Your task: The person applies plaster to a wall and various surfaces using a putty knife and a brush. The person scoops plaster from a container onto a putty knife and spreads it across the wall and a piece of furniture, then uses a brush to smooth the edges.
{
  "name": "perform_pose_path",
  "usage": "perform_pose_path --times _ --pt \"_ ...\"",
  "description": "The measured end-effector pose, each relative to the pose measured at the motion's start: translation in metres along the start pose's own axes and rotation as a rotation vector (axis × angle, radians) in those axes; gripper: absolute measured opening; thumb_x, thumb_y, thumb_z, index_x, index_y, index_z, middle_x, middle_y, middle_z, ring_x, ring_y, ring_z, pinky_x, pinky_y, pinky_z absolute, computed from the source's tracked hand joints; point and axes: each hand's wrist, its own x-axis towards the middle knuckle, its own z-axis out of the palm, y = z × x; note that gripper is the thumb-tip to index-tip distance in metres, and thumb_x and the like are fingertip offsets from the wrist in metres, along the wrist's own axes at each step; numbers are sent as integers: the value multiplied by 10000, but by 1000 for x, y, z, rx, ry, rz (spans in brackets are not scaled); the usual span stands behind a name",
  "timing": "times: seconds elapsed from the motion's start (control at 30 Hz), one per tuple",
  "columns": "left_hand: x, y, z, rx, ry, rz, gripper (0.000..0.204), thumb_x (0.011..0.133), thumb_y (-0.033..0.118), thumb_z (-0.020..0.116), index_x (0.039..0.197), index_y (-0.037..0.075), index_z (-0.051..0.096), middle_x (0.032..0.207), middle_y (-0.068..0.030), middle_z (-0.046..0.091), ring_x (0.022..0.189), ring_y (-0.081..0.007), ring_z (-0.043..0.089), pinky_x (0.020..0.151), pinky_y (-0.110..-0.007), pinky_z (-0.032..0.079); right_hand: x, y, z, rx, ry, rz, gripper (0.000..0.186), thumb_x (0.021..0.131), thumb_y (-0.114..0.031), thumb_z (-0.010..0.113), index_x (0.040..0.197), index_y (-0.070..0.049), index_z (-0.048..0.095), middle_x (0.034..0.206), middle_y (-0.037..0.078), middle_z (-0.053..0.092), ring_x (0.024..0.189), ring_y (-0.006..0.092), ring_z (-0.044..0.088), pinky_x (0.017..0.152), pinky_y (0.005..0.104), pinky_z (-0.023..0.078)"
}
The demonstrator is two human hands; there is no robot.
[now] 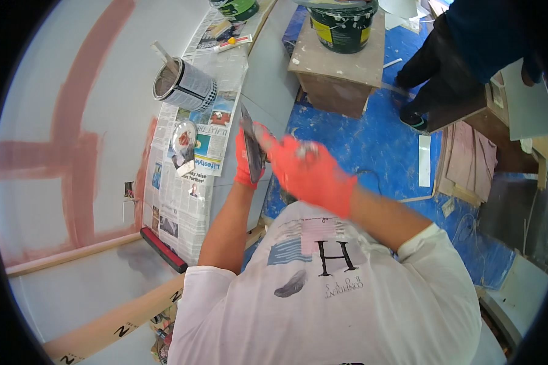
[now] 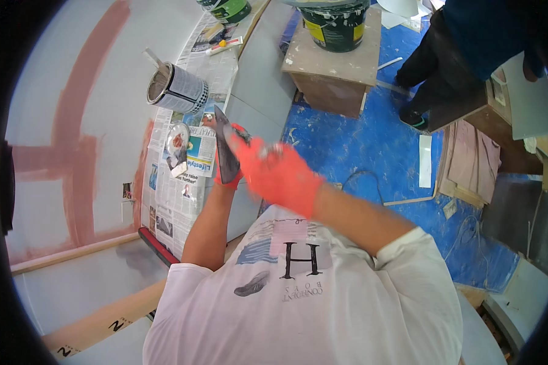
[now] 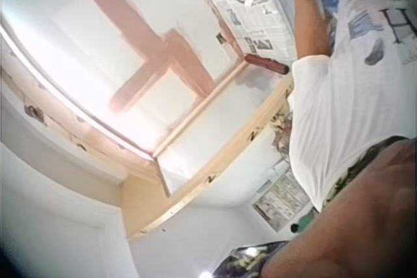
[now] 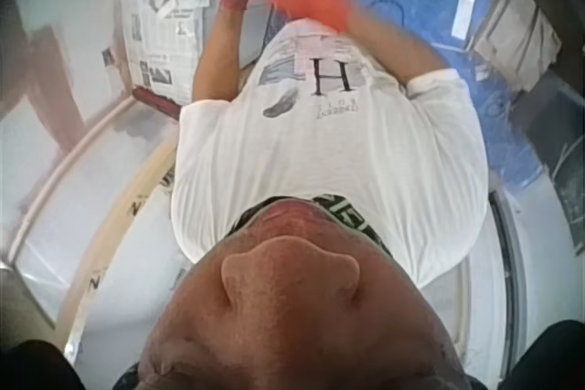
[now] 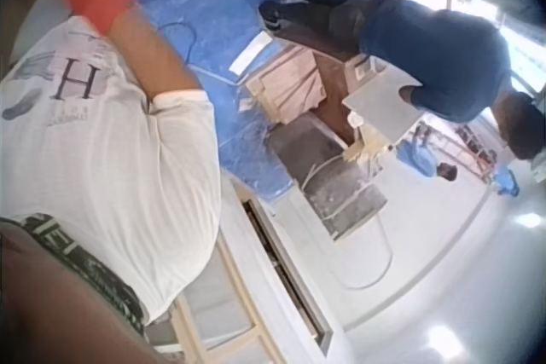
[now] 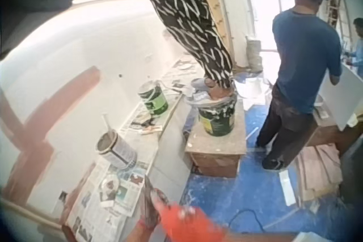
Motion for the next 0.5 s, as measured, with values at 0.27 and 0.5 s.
perform_pose_path --times 0.27,0.5 --pt "9 2 -4 -454 -6 -231 371 1000 422 483 1211 121 537 1012 -43 586 860 -186 589 726 -350 515 -13 -3 8 -611 -25 -239 579 830 -100 602 1379 22 466 799 14 498 630 140 506 520 275 424" --pt "18 20 -23 -444 -383 -264 395 1028 392 451 1300 113 508 1059 -47 587 898 -171 579 746 -333 512 -9 -23 6 156 107 -111 595 878 -90 561 1436 33 398 787 33 478 623 149 493 533 290 419"
